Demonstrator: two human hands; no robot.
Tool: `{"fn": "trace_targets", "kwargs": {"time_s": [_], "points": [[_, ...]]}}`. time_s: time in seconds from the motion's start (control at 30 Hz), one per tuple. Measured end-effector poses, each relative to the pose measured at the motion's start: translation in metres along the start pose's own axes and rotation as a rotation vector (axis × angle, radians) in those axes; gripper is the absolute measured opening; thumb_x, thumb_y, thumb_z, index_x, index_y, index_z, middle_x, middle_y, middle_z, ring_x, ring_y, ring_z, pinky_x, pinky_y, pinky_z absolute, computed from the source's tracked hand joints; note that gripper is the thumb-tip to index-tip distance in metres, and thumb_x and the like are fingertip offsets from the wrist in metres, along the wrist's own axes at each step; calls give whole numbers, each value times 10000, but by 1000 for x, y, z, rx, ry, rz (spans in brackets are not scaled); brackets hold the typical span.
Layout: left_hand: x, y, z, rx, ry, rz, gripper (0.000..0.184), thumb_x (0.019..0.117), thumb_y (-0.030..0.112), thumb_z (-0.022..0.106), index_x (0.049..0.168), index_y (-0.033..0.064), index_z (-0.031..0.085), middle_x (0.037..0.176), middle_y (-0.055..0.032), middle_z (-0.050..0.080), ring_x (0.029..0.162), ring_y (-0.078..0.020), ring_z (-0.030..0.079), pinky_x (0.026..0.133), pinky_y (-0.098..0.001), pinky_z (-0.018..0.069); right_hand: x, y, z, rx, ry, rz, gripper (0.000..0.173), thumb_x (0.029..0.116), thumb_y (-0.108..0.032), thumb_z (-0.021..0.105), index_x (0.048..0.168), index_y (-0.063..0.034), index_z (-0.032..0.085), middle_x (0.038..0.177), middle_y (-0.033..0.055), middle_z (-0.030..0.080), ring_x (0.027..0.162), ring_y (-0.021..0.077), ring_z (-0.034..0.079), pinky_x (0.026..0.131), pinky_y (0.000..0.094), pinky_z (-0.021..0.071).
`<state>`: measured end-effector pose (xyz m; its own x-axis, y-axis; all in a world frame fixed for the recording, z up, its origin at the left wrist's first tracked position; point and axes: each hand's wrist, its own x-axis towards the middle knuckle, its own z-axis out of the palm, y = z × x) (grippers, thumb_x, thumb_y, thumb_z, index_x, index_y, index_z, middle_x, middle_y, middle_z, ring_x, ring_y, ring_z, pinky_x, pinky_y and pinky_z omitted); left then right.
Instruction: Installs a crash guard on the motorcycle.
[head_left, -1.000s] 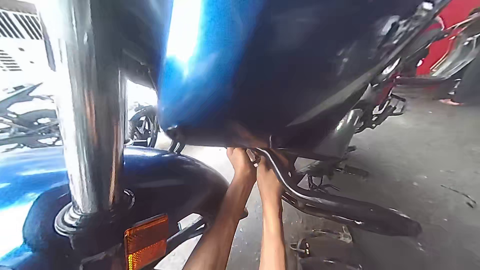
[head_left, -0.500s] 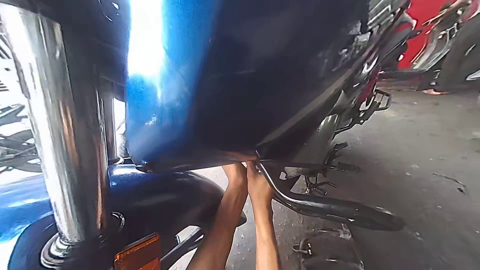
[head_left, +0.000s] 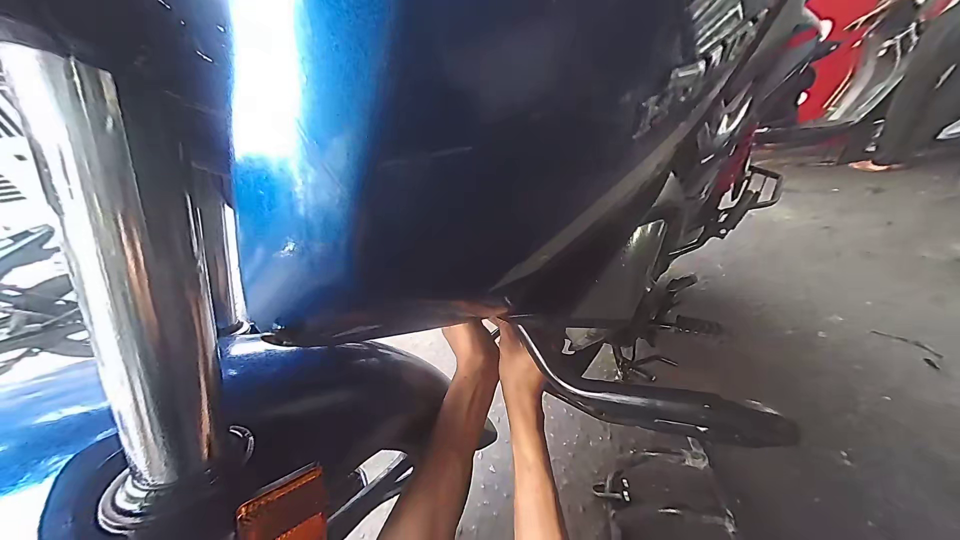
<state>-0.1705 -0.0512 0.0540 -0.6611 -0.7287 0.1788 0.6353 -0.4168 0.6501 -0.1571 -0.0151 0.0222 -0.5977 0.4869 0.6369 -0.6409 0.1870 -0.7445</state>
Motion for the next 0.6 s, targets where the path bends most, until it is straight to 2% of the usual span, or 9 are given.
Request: {"fn": "trace_targets", "kwargs": {"time_s": [0.07,0.17,0.3,0.37,0.43,0.53,0.6], "points": [[0,1,2,-24,-1,-3,141,1039,78,520,1160,46,587,1015,-97,672,949,-198,657,840,-411,558,2,-1,1,20,16,-25,242,779,-79,807,965,51,725,882,143,738,887,187,724,850,363,573],[1,1,2,-63,-20,-17,140,1055,101,501,1156,59,587,1013,-87,678,958,-188,664,848,-399,562,1,-4,0,22,3,-15,184,800,-79,789,929,41,736,841,134,735,840,179,723,813,358,577],[3,0,1,-77,-40,-14,148,1067,117,479,1147,61,590,1019,-86,676,971,-186,658,869,-397,553,1,-5,0,-8,18,-32,213,795,-80,795,953,47,731,869,150,737,873,194,727,835,368,576],[5,-2,0,-79,-35,-13,146,1050,101,510,1150,44,600,1020,-105,676,972,-199,658,871,-408,552,2,-6,0,-32,15,-42,203,794,-82,798,937,49,737,851,157,738,845,208,730,810,385,577],[5,-3,-1,-83,-36,-17,144,1043,95,524,1149,39,603,1024,-107,677,980,-204,658,882,-414,551,2,-6,0,-29,0,-52,212,810,-81,796,965,50,734,883,162,741,878,219,732,836,387,579],[2,1,2,-64,-20,-40,119,1053,134,512,1080,65,605,945,-71,670,905,-175,655,821,-385,554,3,-6,-2,-20,-1,-87,203,805,-78,796,950,51,735,875,157,741,870,217,731,828,379,578],[1,3,3,-50,-14,-45,129,1064,128,495,1090,50,594,954,-82,662,914,-180,651,838,-382,552,3,-7,-3,-21,3,-116,217,794,-71,800,949,65,733,887,172,742,882,232,732,846,383,574]]}}
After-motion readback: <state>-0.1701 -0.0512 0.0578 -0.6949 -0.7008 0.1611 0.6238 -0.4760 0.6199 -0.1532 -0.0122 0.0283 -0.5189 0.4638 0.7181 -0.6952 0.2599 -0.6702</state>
